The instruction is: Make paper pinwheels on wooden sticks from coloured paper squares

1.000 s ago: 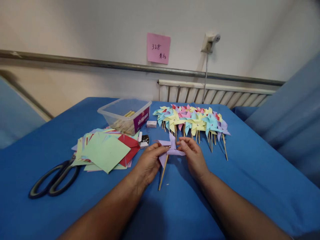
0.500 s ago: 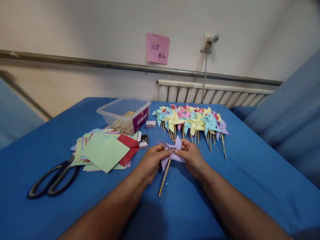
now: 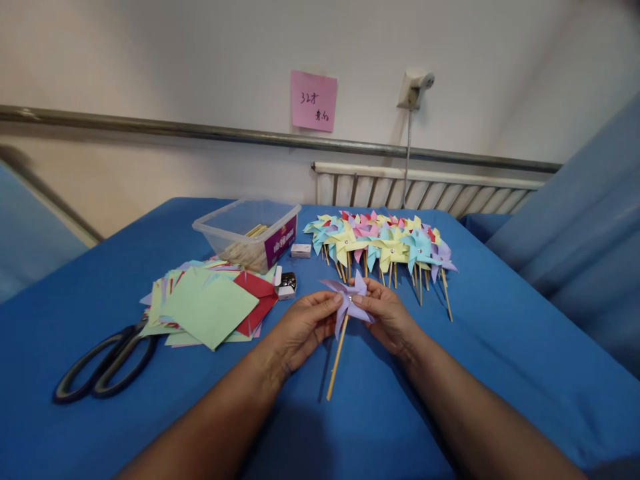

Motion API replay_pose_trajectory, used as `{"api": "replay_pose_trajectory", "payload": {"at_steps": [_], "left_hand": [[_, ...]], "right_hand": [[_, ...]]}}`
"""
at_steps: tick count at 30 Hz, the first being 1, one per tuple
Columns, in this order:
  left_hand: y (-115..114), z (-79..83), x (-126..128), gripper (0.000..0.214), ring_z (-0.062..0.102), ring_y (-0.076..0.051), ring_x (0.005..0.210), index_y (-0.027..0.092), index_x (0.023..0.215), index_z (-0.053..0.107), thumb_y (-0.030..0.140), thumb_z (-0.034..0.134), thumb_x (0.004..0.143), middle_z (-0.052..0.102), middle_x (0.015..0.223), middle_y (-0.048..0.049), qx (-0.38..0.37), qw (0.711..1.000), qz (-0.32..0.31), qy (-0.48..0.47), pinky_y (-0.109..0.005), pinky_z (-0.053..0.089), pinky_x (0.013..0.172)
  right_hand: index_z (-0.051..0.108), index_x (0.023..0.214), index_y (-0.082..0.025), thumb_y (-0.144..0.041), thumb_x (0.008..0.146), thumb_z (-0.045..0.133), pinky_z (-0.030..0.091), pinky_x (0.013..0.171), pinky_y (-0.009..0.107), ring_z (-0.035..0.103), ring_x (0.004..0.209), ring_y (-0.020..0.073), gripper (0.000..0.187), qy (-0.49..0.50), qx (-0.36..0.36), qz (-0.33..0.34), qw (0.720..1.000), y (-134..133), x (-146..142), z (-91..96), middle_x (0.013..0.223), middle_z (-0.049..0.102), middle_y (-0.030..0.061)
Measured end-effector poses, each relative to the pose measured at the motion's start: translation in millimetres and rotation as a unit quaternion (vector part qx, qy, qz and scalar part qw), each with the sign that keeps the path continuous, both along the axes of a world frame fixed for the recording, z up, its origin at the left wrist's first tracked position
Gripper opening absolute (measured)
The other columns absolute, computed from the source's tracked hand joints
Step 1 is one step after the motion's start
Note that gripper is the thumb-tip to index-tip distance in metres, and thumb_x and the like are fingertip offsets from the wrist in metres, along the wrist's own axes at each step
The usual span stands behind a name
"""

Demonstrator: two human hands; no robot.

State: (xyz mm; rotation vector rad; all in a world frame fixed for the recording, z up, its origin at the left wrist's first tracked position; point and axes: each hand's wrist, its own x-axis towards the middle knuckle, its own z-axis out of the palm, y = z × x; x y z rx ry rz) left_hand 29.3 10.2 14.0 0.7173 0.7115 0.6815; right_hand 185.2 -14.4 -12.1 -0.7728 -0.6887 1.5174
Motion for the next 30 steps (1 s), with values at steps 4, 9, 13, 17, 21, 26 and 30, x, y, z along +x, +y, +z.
{"api": "replay_pose_trajectory", "payload": {"at_steps": [4, 9, 13, 17, 21, 26, 30], "left_hand": [[1, -2.1, 0, 0.012, 0.062, -0.013, 0.070, 0.013, 0.080, 0.066, 0.019, 0.073, 0.072, 0.067, 0.077, -0.0052, 0.006, 1.000, 0.009, 0.012, -0.026, 0.050, 0.072], [0, -2.6, 0, 0.017, 0.061, -0.014, 0.073, 0.013, 0.082, 0.066, 0.024, 0.073, 0.072, 0.066, 0.078, -0.0056, 0.007, 1.000, 0.013, 0.004, -0.027, 0.049, 0.073], [0, -1.7, 1, 0.024, 0.060, -0.014, 0.070, 0.013, 0.085, 0.065, 0.032, 0.072, 0.072, 0.064, 0.077, -0.0048, 0.028, 0.999, 0.023, 0.026, -0.027, 0.047, 0.068], [-1, -3.1, 3, 0.026, 0.059, -0.013, 0.067, 0.013, 0.081, 0.064, 0.033, 0.074, 0.070, 0.064, 0.073, -0.0033, 0.067, 0.995, 0.047, 0.062, -0.025, 0.045, 0.065], [-1, -5.7, 4, 0.029, 0.061, -0.015, 0.070, 0.013, 0.081, 0.064, 0.031, 0.079, 0.063, 0.066, 0.076, -0.0035, 0.099, 0.991, 0.048, 0.078, -0.027, 0.045, 0.069], [0, -4.5, 5, 0.032, 0.059, -0.013, 0.064, 0.014, 0.079, 0.064, 0.034, 0.080, 0.059, 0.066, 0.071, -0.0018, 0.129, 0.983, 0.070, 0.114, -0.025, 0.044, 0.064], [0, 0.2, 4, 0.029, 0.057, -0.013, 0.064, 0.014, 0.075, 0.064, 0.032, 0.080, 0.058, 0.065, 0.069, -0.0004, 0.161, 0.972, 0.082, 0.152, -0.024, 0.042, 0.062]], "right_hand": [[0.064, 0.094, -0.018, -0.018, 0.058, 0.081, 0.049, 0.067, 0.024, 0.064, 0.067, 0.0127, 0.040, -0.005, -0.006, -0.005, 1.000, -1, -2, -0.2, 0.081, 0.071, 0.0013], [0.063, 0.092, -0.018, -0.017, 0.058, 0.082, 0.050, 0.066, 0.024, 0.064, 0.066, 0.0123, 0.039, -0.017, 0.004, -0.030, 0.999, 1, -4, -3.5, 0.079, 0.071, 0.0010], [0.062, 0.094, -0.019, -0.019, 0.059, 0.081, 0.051, 0.067, 0.025, 0.065, 0.069, 0.0127, 0.039, -0.038, 0.016, -0.042, 0.998, 1, -7, -6.9, 0.081, 0.071, 0.0004], [0.061, 0.093, -0.020, -0.022, 0.060, 0.081, 0.050, 0.066, 0.025, 0.064, 0.068, 0.0127, 0.039, -0.057, 0.018, -0.044, 0.997, 0, -10, -7.3, 0.080, 0.070, -0.0002], [0.061, 0.094, -0.020, -0.024, 0.060, 0.081, 0.049, 0.067, 0.025, 0.063, 0.071, 0.0133, 0.040, -0.070, 0.030, -0.058, 0.995, 0, -11, -6.1, 0.081, 0.069, 0.0002], [0.062, 0.095, -0.021, -0.024, 0.061, 0.080, 0.047, 0.068, 0.026, 0.061, 0.071, 0.0134, 0.039, -0.100, 0.056, -0.063, 0.991, -1, -9, -3.5, 0.079, 0.067, -0.0006], [0.064, 0.098, -0.024, -0.027, 0.069, 0.075, 0.046, 0.074, 0.027, 0.060, 0.079, 0.0144, 0.031, -0.139, 0.103, -0.081, 0.982, -4, -2, 0.3, 0.089, 0.066, 0.0009]]}}
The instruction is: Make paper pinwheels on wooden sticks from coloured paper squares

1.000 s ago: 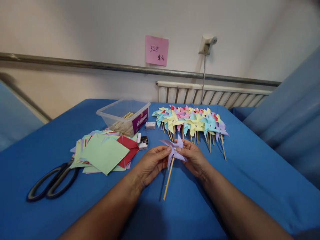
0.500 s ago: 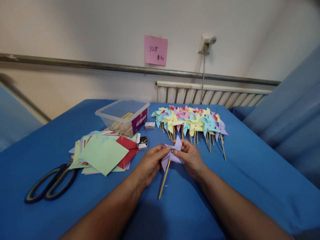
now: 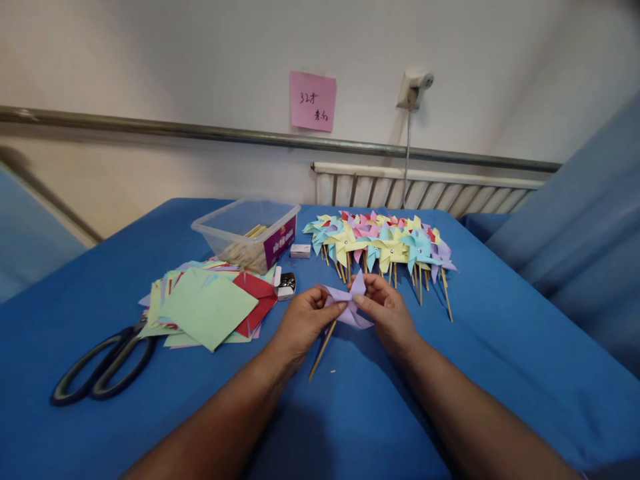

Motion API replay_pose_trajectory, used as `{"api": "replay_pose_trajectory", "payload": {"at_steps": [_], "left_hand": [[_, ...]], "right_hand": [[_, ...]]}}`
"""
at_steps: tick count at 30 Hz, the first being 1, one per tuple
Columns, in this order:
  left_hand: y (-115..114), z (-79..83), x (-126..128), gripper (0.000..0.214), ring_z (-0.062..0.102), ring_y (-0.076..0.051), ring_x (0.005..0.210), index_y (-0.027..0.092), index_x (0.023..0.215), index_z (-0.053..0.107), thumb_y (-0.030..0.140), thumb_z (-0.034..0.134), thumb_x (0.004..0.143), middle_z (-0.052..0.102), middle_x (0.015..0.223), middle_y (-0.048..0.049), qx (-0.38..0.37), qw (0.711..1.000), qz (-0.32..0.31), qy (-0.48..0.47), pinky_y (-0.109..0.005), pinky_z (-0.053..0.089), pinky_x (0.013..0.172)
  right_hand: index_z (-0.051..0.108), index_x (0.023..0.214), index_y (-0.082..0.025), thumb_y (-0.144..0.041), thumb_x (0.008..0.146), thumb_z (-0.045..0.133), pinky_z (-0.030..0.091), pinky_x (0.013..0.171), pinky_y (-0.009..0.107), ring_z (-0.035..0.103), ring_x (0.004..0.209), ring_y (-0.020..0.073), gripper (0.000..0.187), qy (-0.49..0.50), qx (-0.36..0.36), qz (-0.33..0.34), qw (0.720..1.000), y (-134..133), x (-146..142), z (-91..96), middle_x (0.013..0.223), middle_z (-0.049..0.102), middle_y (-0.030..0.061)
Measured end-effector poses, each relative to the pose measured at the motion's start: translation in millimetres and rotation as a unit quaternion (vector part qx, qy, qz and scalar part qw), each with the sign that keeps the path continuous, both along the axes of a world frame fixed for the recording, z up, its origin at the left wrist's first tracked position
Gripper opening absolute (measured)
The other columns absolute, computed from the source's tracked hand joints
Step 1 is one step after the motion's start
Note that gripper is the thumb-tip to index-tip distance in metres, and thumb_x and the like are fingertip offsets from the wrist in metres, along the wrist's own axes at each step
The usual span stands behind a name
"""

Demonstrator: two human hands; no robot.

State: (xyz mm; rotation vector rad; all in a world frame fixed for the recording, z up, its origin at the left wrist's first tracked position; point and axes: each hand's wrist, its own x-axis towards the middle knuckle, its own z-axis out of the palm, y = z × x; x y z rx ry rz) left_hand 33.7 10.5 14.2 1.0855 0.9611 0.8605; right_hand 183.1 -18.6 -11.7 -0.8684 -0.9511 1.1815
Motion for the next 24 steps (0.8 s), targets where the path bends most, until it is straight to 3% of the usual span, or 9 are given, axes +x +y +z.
{"api": "replay_pose_trajectory", "payload": {"at_steps": [4, 9, 24], "left_hand": [[-2, 3.7, 0, 0.025, 0.053, -0.011, 0.060, 0.015, 0.072, 0.064, 0.032, 0.078, 0.060, 0.061, 0.065, 0.0020, 0.036, 0.999, -0.007, 0.023, -0.023, 0.041, 0.060], [-4, 3.0, 1, 0.024, 0.051, -0.012, 0.062, 0.016, 0.074, 0.065, 0.033, 0.076, 0.062, 0.060, 0.065, 0.0012, 0.067, 0.997, -0.017, 0.045, -0.023, 0.041, 0.059], [-5, 1.5, 2, 0.023, 0.053, -0.013, 0.062, 0.017, 0.075, 0.066, 0.036, 0.073, 0.065, 0.061, 0.066, 0.0008, 0.091, 0.994, -0.030, 0.055, -0.024, 0.041, 0.059]], "right_hand": [[0.066, 0.101, -0.027, -0.030, 0.070, 0.074, 0.046, 0.074, 0.029, 0.059, 0.079, 0.0158, 0.032, -0.109, 0.038, -0.016, 0.993, -2, 8, 5.7, 0.092, 0.065, 0.0015], [0.073, 0.089, -0.026, -0.031, 0.070, 0.075, 0.044, 0.071, 0.030, 0.058, 0.077, 0.0174, 0.020, -0.247, 0.062, -0.037, 0.966, -1, 13, 7.9, 0.085, 0.066, 0.0023], [0.072, 0.079, -0.023, -0.029, 0.071, 0.072, 0.040, 0.061, 0.026, 0.055, 0.064, 0.0133, 0.010, -0.223, 0.011, -0.059, 0.973, -3, 3, 8.4, 0.072, 0.065, -0.0009]]}}
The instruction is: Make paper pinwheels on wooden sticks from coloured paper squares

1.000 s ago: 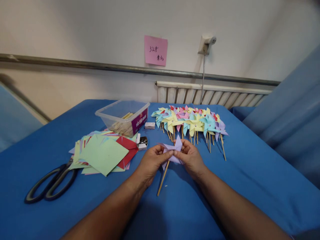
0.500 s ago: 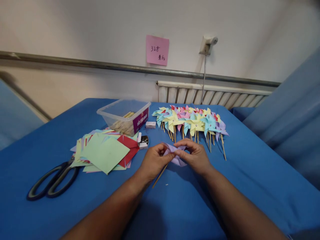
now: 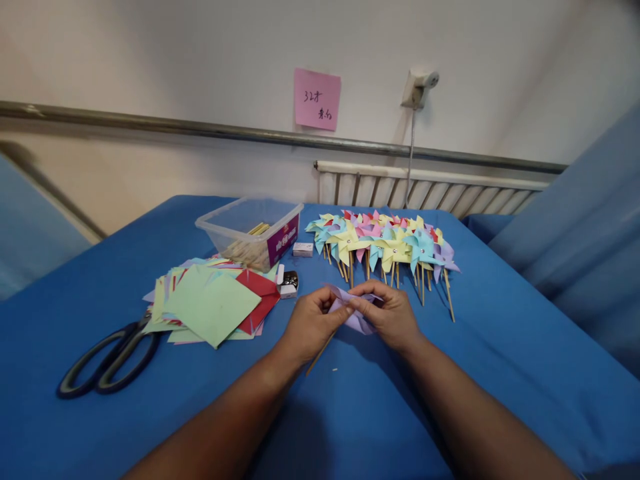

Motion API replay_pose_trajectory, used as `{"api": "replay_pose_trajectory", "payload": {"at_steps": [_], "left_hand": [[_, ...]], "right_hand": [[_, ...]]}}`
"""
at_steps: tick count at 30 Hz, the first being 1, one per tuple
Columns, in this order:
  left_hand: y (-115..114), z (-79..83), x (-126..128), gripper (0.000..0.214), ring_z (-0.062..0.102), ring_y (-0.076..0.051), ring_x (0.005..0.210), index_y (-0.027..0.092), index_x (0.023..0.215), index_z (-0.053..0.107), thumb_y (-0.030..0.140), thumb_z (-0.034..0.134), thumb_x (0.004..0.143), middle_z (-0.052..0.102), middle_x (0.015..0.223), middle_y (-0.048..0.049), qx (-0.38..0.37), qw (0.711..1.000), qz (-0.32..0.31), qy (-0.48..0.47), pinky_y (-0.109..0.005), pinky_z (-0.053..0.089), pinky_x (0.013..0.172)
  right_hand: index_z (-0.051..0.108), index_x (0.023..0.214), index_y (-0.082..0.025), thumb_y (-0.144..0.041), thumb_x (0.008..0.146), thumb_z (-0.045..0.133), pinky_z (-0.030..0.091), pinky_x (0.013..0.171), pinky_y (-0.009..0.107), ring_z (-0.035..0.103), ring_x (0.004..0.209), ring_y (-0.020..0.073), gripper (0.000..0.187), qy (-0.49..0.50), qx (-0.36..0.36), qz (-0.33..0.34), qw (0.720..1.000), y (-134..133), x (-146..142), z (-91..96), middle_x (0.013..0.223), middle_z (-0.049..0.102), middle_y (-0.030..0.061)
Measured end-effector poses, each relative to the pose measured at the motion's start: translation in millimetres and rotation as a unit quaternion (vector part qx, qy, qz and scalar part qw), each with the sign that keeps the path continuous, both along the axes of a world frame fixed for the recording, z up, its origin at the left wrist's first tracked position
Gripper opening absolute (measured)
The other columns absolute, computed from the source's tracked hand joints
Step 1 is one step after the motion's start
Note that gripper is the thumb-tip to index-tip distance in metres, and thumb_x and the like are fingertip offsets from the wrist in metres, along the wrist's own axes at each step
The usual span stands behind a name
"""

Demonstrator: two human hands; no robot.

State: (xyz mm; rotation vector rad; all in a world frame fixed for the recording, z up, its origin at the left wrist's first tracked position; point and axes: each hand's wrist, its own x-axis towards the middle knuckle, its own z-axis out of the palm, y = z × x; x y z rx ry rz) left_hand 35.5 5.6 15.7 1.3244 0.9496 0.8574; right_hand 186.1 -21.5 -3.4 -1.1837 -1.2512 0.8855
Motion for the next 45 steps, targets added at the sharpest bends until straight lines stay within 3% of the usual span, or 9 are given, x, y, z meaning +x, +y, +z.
{"api": "replay_pose_trajectory", "payload": {"at_steps": [6, 10, 16, 20, 23, 39, 45], "left_hand": [[-1.3, 1.8, 1.4, 0.021, 0.054, -0.014, 0.063, 0.017, 0.074, 0.067, 0.035, 0.074, 0.064, 0.062, 0.066, 0.0007, -0.006, 1.000, -0.001, -0.008, -0.024, 0.041, 0.060], [-3.0, 2.9, 2.1, 0.018, 0.054, -0.014, 0.062, 0.018, 0.073, 0.067, 0.032, 0.074, 0.065, 0.063, 0.066, 0.0009, -0.005, 1.000, -0.004, -0.015, -0.024, 0.041, 0.061], [-5.5, 2.5, 3.6, 0.018, 0.057, -0.015, 0.067, 0.018, 0.078, 0.068, 0.030, 0.073, 0.065, 0.065, 0.071, -0.0003, -0.026, 0.999, -0.016, -0.025, -0.026, 0.043, 0.065], [-5.4, 1.8, 3.7, 0.015, 0.057, -0.015, 0.068, 0.018, 0.077, 0.068, 0.028, 0.072, 0.066, 0.066, 0.073, -0.0006, -0.024, 0.999, -0.018, -0.026, -0.026, 0.043, 0.067], [-5.8, 2.2, 4.3, 0.014, 0.057, -0.015, 0.068, 0.018, 0.076, 0.068, 0.027, 0.072, 0.066, 0.066, 0.073, -0.0007, -0.024, 0.999, -0.021, -0.030, -0.026, 0.043, 0.067], [-4.2, -4.4, 4.5, 0.019, 0.053, -0.013, 0.063, 0.016, 0.075, 0.064, 0.030, 0.071, 0.064, 0.060, 0.066, 0.0032, 0.000, 1.000, -0.018, 0.003, -0.024, 0.041, 0.061], [-4.3, -5.2, 4.4, 0.017, 0.052, -0.013, 0.062, 0.017, 0.074, 0.064, 0.030, 0.070, 0.066, 0.061, 0.066, 0.0024, 0.007, 1.000, -0.015, 0.006, -0.024, 0.040, 0.060]], "right_hand": [[0.072, 0.083, -0.024, -0.032, 0.073, 0.070, 0.042, 0.064, 0.027, 0.057, 0.069, 0.0149, 0.013, 0.010, 0.017, 0.010, 1.000, -1.0, 1.5, 0.7, 0.077, 0.066, 0.0001], [0.073, 0.084, -0.024, -0.041, 0.082, 0.059, 0.042, 0.063, 0.027, 0.057, 0.070, 0.0157, 0.022, 0.021, -0.002, 0.001, 1.000, -1.8, 1.0, 3.5, 0.077, 0.067, 0.0011], [0.069, 0.069, -0.021, -0.038, 0.071, 0.071, 0.040, 0.060, 0.025, 0.053, 0.061, 0.0130, 0.017, 0.056, -0.018, -0.025, 0.998, 1.2, -0.8, 0.8, 0.065, 0.063, -0.0019], [0.069, 0.071, -0.020, -0.046, 0.078, 0.062, 0.038, 0.057, 0.024, 0.051, 0.058, 0.0115, 0.029, 0.110, -0.054, 0.011, 0.992, 1.1, -0.3, 0.0, 0.064, 0.061, -0.0012], [0.067, 0.070, -0.019, -0.048, 0.076, 0.065, 0.035, 0.054, 0.023, 0.047, 0.053, 0.0100, 0.029, 0.150, -0.077, 0.020, 0.985, 0.8, -0.8, -0.6, 0.060, 0.058, -0.0025], [0.063, 0.067, -0.017, -0.039, 0.066, 0.073, 0.035, 0.053, 0.022, 0.045, 0.052, 0.0088, 0.024, 0.068, -0.065, -0.016, 0.995, 2.6, -2.4, -0.2, 0.057, 0.056, -0.0041], [0.067, 0.071, -0.018, -0.041, 0.072, 0.067, 0.037, 0.055, 0.023, 0.049, 0.055, 0.0099, 0.023, 0.042, -0.052, -0.015, 0.998, 0.5, -1.4, 3.0, 0.062, 0.061, -0.0020]]}}
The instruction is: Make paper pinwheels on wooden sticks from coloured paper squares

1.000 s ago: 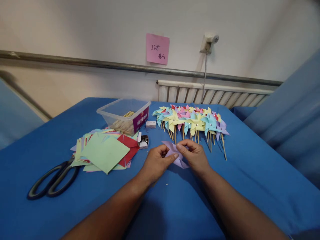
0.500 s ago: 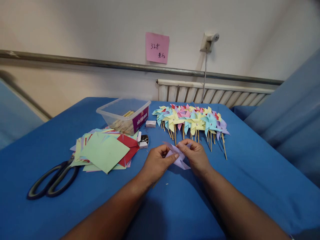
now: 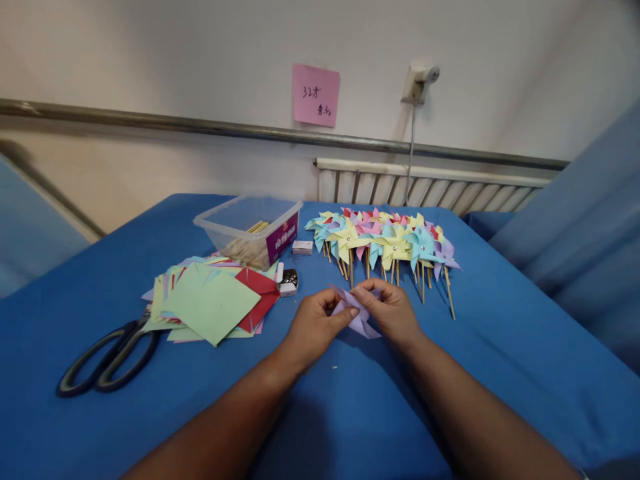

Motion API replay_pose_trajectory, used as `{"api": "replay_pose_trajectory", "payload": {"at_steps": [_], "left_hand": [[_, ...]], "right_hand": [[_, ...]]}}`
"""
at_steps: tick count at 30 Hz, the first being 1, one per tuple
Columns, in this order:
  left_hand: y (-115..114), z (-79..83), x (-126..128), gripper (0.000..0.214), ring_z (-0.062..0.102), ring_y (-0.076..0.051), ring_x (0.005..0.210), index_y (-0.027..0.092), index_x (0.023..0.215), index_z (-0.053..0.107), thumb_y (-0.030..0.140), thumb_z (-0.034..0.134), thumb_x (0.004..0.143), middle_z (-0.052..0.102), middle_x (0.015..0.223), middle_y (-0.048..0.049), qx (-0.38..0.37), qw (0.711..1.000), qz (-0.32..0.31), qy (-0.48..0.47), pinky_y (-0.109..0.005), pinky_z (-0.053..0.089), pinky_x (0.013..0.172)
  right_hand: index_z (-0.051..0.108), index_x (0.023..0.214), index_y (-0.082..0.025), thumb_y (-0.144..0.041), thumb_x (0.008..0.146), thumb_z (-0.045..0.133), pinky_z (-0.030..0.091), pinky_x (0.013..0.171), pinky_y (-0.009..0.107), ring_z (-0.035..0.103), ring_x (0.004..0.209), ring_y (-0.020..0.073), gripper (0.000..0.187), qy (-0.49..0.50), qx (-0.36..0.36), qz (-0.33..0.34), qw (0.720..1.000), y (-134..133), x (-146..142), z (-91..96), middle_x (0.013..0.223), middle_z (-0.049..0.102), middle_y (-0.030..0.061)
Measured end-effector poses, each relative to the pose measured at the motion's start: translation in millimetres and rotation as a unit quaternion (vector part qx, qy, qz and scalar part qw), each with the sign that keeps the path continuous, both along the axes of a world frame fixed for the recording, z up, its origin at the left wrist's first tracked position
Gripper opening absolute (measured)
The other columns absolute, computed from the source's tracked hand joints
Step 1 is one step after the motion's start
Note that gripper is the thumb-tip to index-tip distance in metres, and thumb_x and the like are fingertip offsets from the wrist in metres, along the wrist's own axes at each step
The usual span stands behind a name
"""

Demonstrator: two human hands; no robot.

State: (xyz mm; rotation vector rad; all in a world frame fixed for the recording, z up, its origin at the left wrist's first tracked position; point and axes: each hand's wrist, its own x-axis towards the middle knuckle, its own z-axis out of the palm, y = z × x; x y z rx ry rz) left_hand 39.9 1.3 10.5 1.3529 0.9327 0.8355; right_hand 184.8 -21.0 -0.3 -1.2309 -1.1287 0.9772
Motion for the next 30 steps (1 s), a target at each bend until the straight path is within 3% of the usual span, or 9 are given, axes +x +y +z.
{"api": "replay_pose_trajectory", "payload": {"at_steps": [8, 18, 30], "left_hand": [[-0.6, 1.3, 1.3, 0.016, 0.048, -0.011, 0.056, 0.017, 0.065, 0.062, 0.030, 0.071, 0.064, 0.056, 0.059, 0.0043, 0.000, 1.000, 0.015, 0.010, -0.022, 0.038, 0.056], [-0.9, -0.1, 1.3, 0.018, 0.048, -0.011, 0.057, 0.017, 0.065, 0.061, 0.032, 0.071, 0.066, 0.056, 0.060, 0.0044, -0.002, 1.000, 0.006, 0.016, -0.022, 0.038, 0.056], [-1.4, 0.1, 1.6, 0.017, 0.048, -0.011, 0.058, 0.016, 0.066, 0.060, 0.031, 0.069, 0.066, 0.056, 0.061, 0.0040, 0.022, 0.999, 0.008, 0.035, -0.022, 0.037, 0.055]], "right_hand": [[0.071, 0.071, -0.019, -0.033, 0.071, 0.069, 0.041, 0.063, 0.026, 0.057, 0.066, 0.0138, 0.014, -0.058, 0.044, 0.008, 0.997, -1.3, 3.2, 5.1, 0.069, 0.067, 0.0009], [0.070, 0.073, -0.018, -0.033, 0.071, 0.069, 0.042, 0.062, 0.026, 0.057, 0.064, 0.0135, 0.015, -0.062, 0.022, 0.017, 0.998, -2.2, 2.4, 6.4, 0.070, 0.068, 0.0013], [0.070, 0.072, -0.019, -0.024, 0.077, 0.066, 0.043, 0.062, 0.026, 0.058, 0.065, 0.0130, 0.007, -0.176, 0.125, -0.011, 0.976, -4.4, -0.9, 5.7, 0.069, 0.064, 0.0010]]}}
